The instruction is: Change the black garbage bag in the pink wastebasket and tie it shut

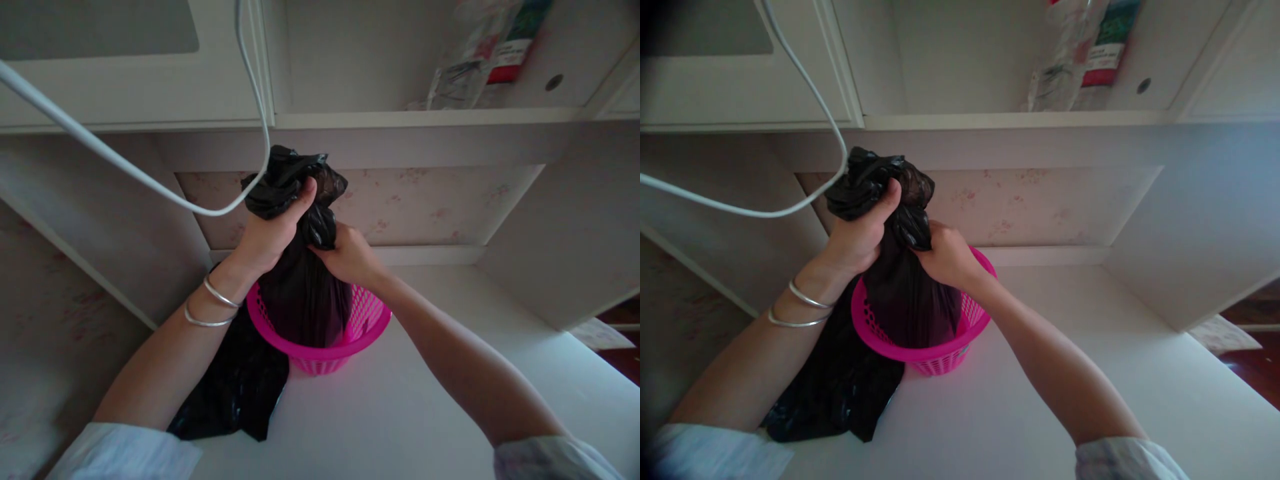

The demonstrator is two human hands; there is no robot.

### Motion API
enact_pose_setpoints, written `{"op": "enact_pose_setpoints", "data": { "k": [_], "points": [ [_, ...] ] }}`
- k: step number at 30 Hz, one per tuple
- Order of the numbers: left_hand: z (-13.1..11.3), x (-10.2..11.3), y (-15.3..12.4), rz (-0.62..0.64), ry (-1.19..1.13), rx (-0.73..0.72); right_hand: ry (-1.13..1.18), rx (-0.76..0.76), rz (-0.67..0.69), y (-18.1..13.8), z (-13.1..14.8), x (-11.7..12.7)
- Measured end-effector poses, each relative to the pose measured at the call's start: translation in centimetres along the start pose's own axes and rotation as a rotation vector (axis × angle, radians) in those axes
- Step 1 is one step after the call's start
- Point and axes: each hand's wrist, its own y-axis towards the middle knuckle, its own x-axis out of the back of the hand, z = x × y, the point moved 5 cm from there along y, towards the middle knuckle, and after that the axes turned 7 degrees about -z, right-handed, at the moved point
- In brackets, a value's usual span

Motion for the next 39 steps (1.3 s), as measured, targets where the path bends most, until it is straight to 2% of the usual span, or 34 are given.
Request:
{"op": "enact_pose_setpoints", "data": {
  "k": [4,7,9,11,14,17,19,23,29,35,39],
  "points": [
    [0.3,2.4,0.1,0.035,0.152,0.024,0.009,0.022,-0.109,1.3,0.0,0.3],
    [0.7,4.7,-1.3,0.079,0.333,0.058,0.097,-0.022,-0.255,2.6,-0.8,1.9],
    [0.4,6.1,-3.7,0.073,0.490,-0.005,0.153,-0.048,-0.354,3.5,-1.5,3.2],
    [-0.3,6.8,-7.2,0.102,0.653,-0.122,0.194,-0.043,-0.450,4.6,-2.0,4.7],
    [-1.4,6.4,-13.3,0.330,0.784,-0.298,0.229,-0.006,-0.573,6.1,-2.0,7.1],
    [-2.5,6.8,-17.7,0.357,0.827,-0.505,0.230,-0.001,-0.616,7.2,-1.1,9.5],
    [-2.1,7.5,-19.0,0.326,0.873,-0.534,0.220,0.008,-0.617,7.5,0.1,11.1],
    [-0.2,8.4,-19.4,0.247,0.878,-0.529,0.215,0.079,-0.653,7.0,2.9,14.3],
    [2.6,7.9,-17.7,0.222,0.905,-0.515,0.188,0.115,-0.685,4.4,6.6,17.8],
    [6.4,6.9,-14.8,0.274,0.908,-0.349,0.292,-0.024,-0.572,-1.4,8.2,17.2],
    [6.9,6.1,-14.8,0.265,0.960,-0.290,0.387,-0.193,-0.467,-6.0,7.2,15.3]
  ]
}}
